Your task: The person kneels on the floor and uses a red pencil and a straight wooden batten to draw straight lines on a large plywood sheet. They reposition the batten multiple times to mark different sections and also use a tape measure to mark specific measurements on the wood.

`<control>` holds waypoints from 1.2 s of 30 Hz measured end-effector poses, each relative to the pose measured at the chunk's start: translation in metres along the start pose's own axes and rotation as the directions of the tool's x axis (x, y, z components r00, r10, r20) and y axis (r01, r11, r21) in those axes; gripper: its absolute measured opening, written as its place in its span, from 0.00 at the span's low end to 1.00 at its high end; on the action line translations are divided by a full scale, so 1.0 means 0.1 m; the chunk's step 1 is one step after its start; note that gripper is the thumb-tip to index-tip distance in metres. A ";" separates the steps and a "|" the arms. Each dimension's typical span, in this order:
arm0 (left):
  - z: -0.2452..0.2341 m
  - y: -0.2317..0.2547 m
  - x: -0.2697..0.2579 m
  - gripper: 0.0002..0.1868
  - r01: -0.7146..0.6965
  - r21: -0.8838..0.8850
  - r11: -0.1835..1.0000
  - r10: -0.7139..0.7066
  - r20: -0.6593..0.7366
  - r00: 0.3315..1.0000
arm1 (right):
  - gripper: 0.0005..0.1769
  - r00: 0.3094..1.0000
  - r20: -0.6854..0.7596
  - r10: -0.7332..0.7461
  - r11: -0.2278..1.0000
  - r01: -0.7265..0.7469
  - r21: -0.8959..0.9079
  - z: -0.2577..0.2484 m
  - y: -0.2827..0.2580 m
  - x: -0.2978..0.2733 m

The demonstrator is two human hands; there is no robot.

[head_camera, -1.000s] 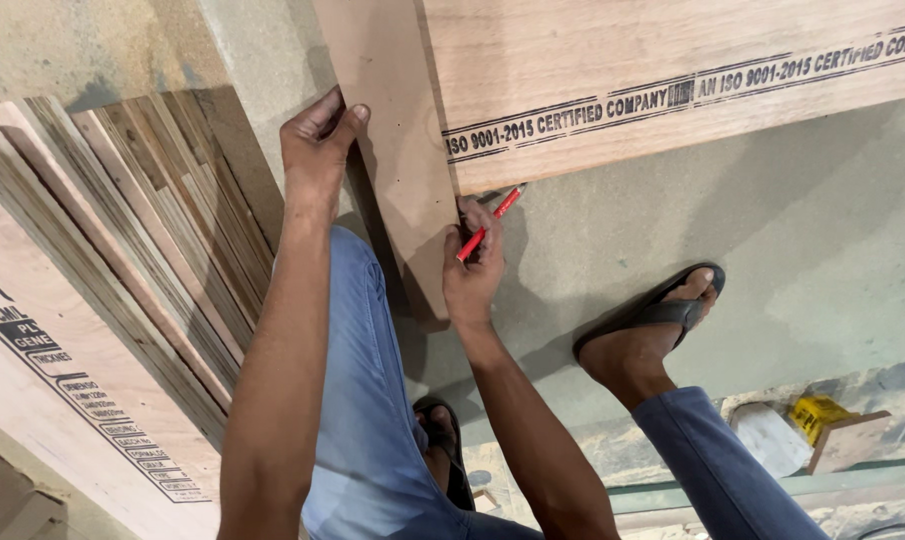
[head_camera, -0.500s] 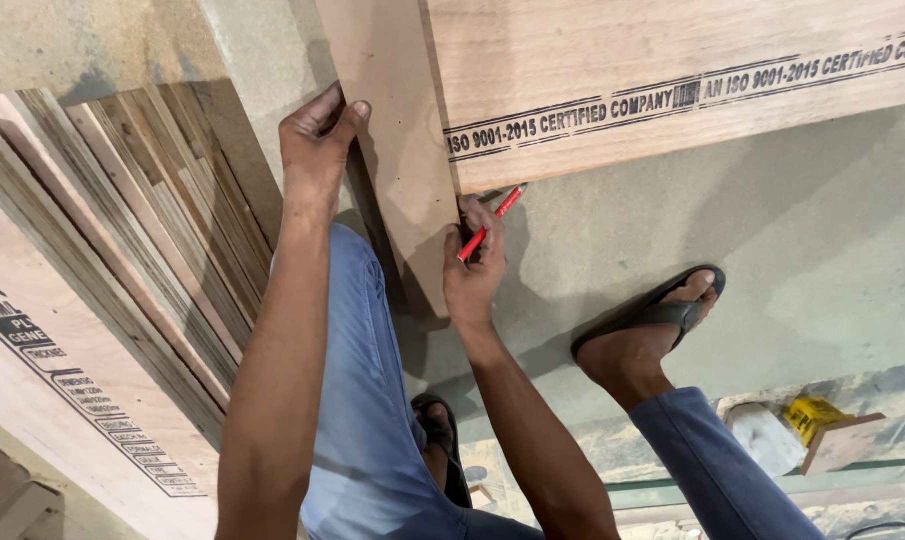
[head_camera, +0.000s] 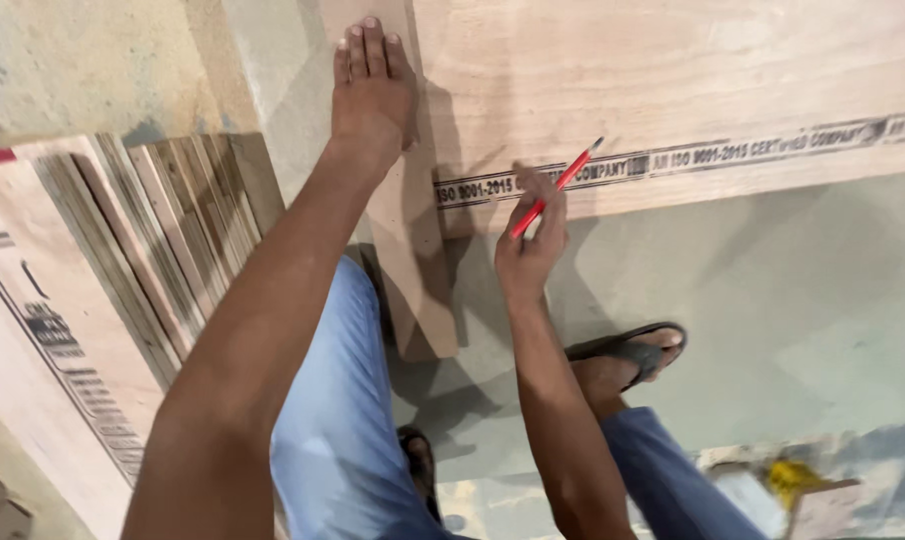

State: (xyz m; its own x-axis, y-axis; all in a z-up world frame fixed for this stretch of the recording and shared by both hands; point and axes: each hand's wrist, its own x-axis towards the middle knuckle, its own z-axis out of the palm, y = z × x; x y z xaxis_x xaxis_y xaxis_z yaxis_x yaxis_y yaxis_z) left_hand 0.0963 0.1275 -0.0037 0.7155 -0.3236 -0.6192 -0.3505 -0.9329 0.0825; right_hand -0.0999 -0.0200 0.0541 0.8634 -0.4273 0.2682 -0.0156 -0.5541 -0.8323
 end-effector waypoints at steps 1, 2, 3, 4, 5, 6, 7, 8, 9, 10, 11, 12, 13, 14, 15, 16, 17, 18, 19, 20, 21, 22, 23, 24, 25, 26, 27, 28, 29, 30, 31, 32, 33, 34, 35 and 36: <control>-0.01 0.04 0.04 0.72 0.008 0.047 0.999 -0.009 0.020 1.000 | 0.13 0.999 -0.025 0.024 0.999 -0.023 0.047 -0.02 0.03 0.10; -0.02 0.07 0.06 0.73 0.019 0.092 0.996 -0.023 0.041 0.999 | 0.14 0.998 -0.043 0.050 0.994 -0.046 0.096 -0.05 0.06 0.20; -0.04 0.09 0.07 0.74 0.028 0.136 0.990 -0.037 0.063 0.997 | 0.14 0.995 -0.059 0.077 0.987 -0.068 0.145 -0.08 0.09 0.30; -0.06 0.12 0.08 0.74 0.030 0.128 0.991 -0.041 0.089 0.995 | 0.15 0.994 -0.046 0.095 0.986 -0.087 0.145 -0.12 0.11 0.37; -0.08 0.13 0.09 0.74 0.031 0.119 0.992 -0.045 0.116 0.992 | 0.16 0.993 -0.033 0.112 0.984 -0.106 0.145 -0.15 0.14 0.45; -0.10 0.09 0.06 0.74 0.034 0.122 0.992 -0.051 0.142 0.988 | 0.17 0.990 -0.026 0.135 0.980 -0.130 0.152 -0.14 0.14 0.51; -0.10 0.05 0.01 0.74 0.037 0.094 0.995 -0.048 0.115 0.992 | 0.17 0.990 -0.016 0.140 0.976 -0.136 0.169 -0.14 0.15 0.57; -0.10 0.04 -0.01 0.73 0.021 0.069 0.997 -0.027 0.086 0.996 | 0.17 0.989 -0.022 0.149 0.974 -0.143 0.176 -0.14 0.16 0.60; -0.09 0.02 -0.03 0.73 0.004 0.044 0.999 -0.006 0.056 0.998 | 0.17 0.987 -0.028 0.158 0.972 -0.150 0.183 -0.14 0.16 0.62; -0.10 0.03 -0.03 0.72 -0.004 0.037 0.999 0.003 0.046 0.999 | 0.17 0.986 -0.029 0.167 0.969 -0.159 0.187 -0.14 0.18 0.67; -0.10 0.05 -0.02 0.72 -0.013 0.029 0.999 0.012 0.037 0.999 | 0.17 0.984 -0.029 0.176 0.967 -0.167 0.192 -0.14 0.19 0.71; -0.08 0.05 -0.06 0.71 -0.011 0.016 1.000 0.010 0.037 0.999 | 0.17 0.982 -0.014 0.190 0.963 -0.183 0.198 -0.14 0.19 0.72; -0.07 0.07 -0.08 0.70 -0.006 0.012 1.000 0.005 0.047 0.999 | 0.17 0.988 -0.008 0.157 0.974 -0.154 0.164 -0.15 0.18 0.72; -0.09 0.05 -0.07 0.70 0.001 0.020 1.000 -0.003 0.053 0.999 | 0.17 0.992 -0.007 0.126 0.982 -0.124 0.140 -0.09 0.16 0.74; -0.11 0.02 -0.05 0.70 0.009 0.027 1.000 -0.010 0.059 0.998 | 0.17 0.996 -0.006 0.094 0.989 -0.093 0.115 -0.04 0.14 0.76; -0.08 0.03 -0.08 0.68 0.001 0.023 1.000 -0.002 0.036 0.999 | 0.16 0.993 0.018 0.115 0.989 -0.116 0.093 -0.02 0.13 0.72; -0.05 0.03 -0.12 0.67 -0.006 0.019 1.000 0.006 0.014 1.000 | 0.15 0.990 0.041 0.135 0.988 -0.138 0.071 0.00 0.11 0.68; -0.06 0.03 -0.11 0.66 -0.013 0.023 1.000 0.013 -0.026 1.000 | 0.14 0.988 0.052 0.143 0.988 -0.146 0.058 0.03 0.10 0.69; -0.07 0.05 -0.14 0.65 -0.007 0.001 1.000 0.007 -0.033 0.999 | 0.13 0.990 0.055 0.130 0.989 -0.134 0.065 0.05 0.08 0.68; -0.11 0.04 -0.16 0.63 -0.003 -0.017 1.000 0.002 -0.042 0.999 | 0.13 0.992 0.053 0.117 0.990 -0.121 0.075 0.10 0.07 0.69; -0.16 0.01 -0.16 0.62 0.000 -0.035 0.999 -0.002 -0.052 0.999 | 0.12 0.993 0.050 0.104 0.991 -0.108 0.084 0.17 0.06 0.73; -0.19 0.00 -0.21 0.62 0.008 -0.096 0.995 -0.013 -0.042 0.999 | 0.12 0.994 0.063 0.088 0.990 -0.094 0.102 0.21 0.05 0.74; -0.21 -0.02 -0.25 0.62 0.017 -0.156 0.988 -0.022 -0.031 0.999 | 0.13 0.995 0.076 0.072 0.989 -0.080 0.121 0.26 0.05 0.76; -0.25 -0.05 -0.28 0.61 0.025 -0.218 0.976 -0.030 -0.024 0.999 | 0.13 0.995 0.088 0.050 0.989 -0.062 0.138 0.33 0.05 0.79; -0.27 -0.10 -0.32 0.61 0.017 -0.231 0.973 -0.025 -0.032 0.999 | 0.14 0.992 0.113 0.060 0.983 -0.078 0.165 0.41 0.06 0.82; -0.27 -0.12 -0.37 0.61 0.010 -0.249 0.969 -0.020 -0.038 0.999 | 0.15 0.987 0.142 0.069 0.977 -0.095 0.189 0.45 0.07 0.84; -0.26 -0.13 -0.40 0.61 0.002 -0.267 0.964 -0.015 -0.044 0.999 | 0.16 0.982 0.172 0.076 0.971 -0.112 0.211 0.50 0.08 0.87; -0.26 -0.15 -0.42 0.60 0.001 -0.263 0.965 -0.016 -0.054 0.998 | 0.17 0.980 0.180 0.089 0.962 -0.131 0.241 0.54 0.09 0.91; -0.24 -0.15 -0.42 0.59 -0.001 -0.259 0.966 -0.016 -0.063 0.998 | 0.18 0.977 0.189 0.101 0.951 -0.150 0.269 0.59 0.10 0.95; -0.21 -0.17 -0.42 0.58 0.005 -0.259 0.966 -0.023 -0.066 0.998 | 0.19 0.972 0.206 0.116 0.938 -0.175 0.298 0.64 0.11 0.98; -0.17 -0.18 -0.40 0.54 -0.009 -0.273 0.962 -0.023 -0.114 0.993 | 0.18 0.972 0.195 0.133 0.934 -0.189 0.302 0.68 0.13 1.02; -0.12 -0.19 -0.39 0.51 -0.024 -0.284 0.959 -0.023 -0.162 0.987 | 0.16 0.971 0.182 0.152 0.930 -0.203 0.306 0.71 0.13 1.06; -0.08 -0.20 -0.36 0.48 -0.040 -0.294 0.955 -0.023 -0.209 0.978 | 0.15 0.971 0.169 0.172 0.925 -0.218 0.311 0.74 0.14 1.10; -0.02 -0.19 -0.35 0.45 -0.056 -0.301 0.952 -0.023 -0.253 0.967 | 0.13 0.970 0.163 0.179 0.924 -0.223 0.310 0.74 0.16 1.13; 0.04 -0.19 -0.33 0.42 -0.073 -0.307 0.949 -0.023 -0.296 0.955 | 0.11 0.970 0.157 0.187 0.923 -0.228 0.310 0.74 0.17 1.17; 0.11 -0.18 -0.33 0.39 -0.086 -0.313 0.946 -0.025 -0.335 0.942 | 0.09 0.968 0.154 0.198 0.921 -0.237 0.309 0.71 0.19 1.18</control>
State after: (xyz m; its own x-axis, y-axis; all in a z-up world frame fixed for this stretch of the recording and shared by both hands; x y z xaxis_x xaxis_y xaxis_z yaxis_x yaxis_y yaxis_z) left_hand 0.0727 0.1571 0.0063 0.8849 -0.3347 -0.3240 -0.2042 -0.9039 0.3760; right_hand 0.0380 -0.0301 0.0355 0.9104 -0.4131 0.0206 -0.0633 -0.1884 -0.9801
